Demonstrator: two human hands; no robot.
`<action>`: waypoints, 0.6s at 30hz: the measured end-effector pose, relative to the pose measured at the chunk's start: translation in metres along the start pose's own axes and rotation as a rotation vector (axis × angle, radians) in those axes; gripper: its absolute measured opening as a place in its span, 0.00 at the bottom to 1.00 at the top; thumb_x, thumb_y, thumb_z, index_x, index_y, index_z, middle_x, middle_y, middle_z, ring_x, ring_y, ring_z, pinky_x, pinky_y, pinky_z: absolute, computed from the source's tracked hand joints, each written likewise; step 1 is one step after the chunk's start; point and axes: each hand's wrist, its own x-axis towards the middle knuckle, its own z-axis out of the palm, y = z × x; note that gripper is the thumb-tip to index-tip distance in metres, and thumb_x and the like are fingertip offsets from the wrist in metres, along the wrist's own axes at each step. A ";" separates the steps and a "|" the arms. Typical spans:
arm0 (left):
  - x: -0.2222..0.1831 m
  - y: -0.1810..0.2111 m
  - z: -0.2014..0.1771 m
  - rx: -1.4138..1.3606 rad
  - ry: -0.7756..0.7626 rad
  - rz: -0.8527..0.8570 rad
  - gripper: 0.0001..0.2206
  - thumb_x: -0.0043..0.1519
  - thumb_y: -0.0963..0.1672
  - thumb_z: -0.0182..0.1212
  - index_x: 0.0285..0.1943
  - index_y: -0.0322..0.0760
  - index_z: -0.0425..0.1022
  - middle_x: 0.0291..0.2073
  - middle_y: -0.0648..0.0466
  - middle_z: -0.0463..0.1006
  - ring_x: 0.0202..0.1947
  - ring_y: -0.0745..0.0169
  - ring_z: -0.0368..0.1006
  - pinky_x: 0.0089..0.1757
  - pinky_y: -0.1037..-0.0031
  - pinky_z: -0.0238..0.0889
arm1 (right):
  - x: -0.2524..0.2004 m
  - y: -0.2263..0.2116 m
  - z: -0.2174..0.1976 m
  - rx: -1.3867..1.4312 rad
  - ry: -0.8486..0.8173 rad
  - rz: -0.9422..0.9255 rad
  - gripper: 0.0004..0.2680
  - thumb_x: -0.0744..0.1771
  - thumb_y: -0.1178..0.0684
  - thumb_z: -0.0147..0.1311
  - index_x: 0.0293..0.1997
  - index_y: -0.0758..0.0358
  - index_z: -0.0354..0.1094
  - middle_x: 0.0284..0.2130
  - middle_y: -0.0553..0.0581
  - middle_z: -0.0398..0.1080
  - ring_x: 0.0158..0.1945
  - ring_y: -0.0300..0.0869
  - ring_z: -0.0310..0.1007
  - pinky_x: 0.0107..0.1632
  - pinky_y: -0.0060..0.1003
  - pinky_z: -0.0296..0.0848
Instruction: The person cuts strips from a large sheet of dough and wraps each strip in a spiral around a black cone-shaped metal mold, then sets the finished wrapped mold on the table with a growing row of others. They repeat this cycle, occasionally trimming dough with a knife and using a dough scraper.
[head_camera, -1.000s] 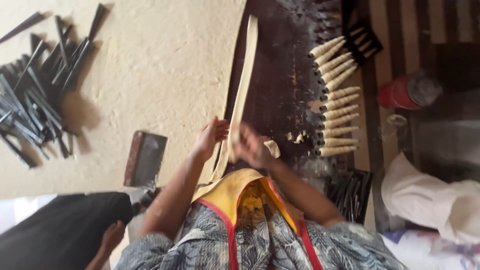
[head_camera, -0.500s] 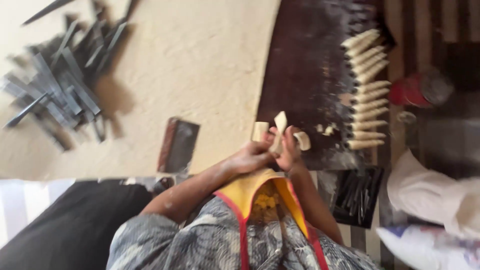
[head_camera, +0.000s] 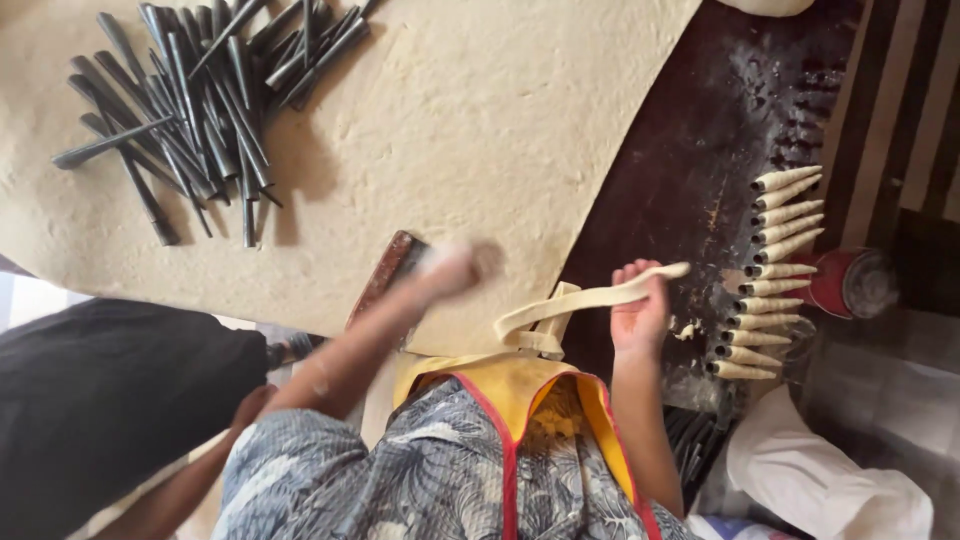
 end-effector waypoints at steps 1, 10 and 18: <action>0.026 -0.034 -0.020 -0.008 -0.005 -0.001 0.14 0.65 0.47 0.54 0.57 0.51 0.80 0.46 0.53 0.84 0.42 0.56 0.81 0.42 0.64 0.74 | -0.002 0.000 0.003 -0.008 0.006 -0.001 0.11 0.75 0.49 0.46 0.57 0.68 0.68 0.47 0.58 0.75 0.54 0.47 0.75 0.64 0.50 0.74; 0.126 -0.149 -0.225 0.795 0.899 -0.025 0.25 0.55 0.41 0.60 0.65 0.42 0.71 0.51 0.47 0.77 0.49 0.44 0.71 0.46 0.50 0.62 | -0.029 0.029 0.011 -0.205 -0.244 0.095 0.09 0.71 0.56 0.49 0.58 0.59 0.68 0.45 0.61 0.74 0.48 0.51 0.76 0.55 0.56 0.76; 0.147 -0.143 -0.237 0.862 0.611 -0.148 0.15 0.65 0.42 0.58 0.61 0.38 0.73 0.50 0.43 0.75 0.53 0.41 0.71 0.50 0.49 0.61 | -0.063 0.042 0.019 -0.316 -0.286 0.156 0.09 0.71 0.54 0.52 0.53 0.68 0.70 0.42 0.61 0.76 0.44 0.45 0.78 0.52 0.40 0.76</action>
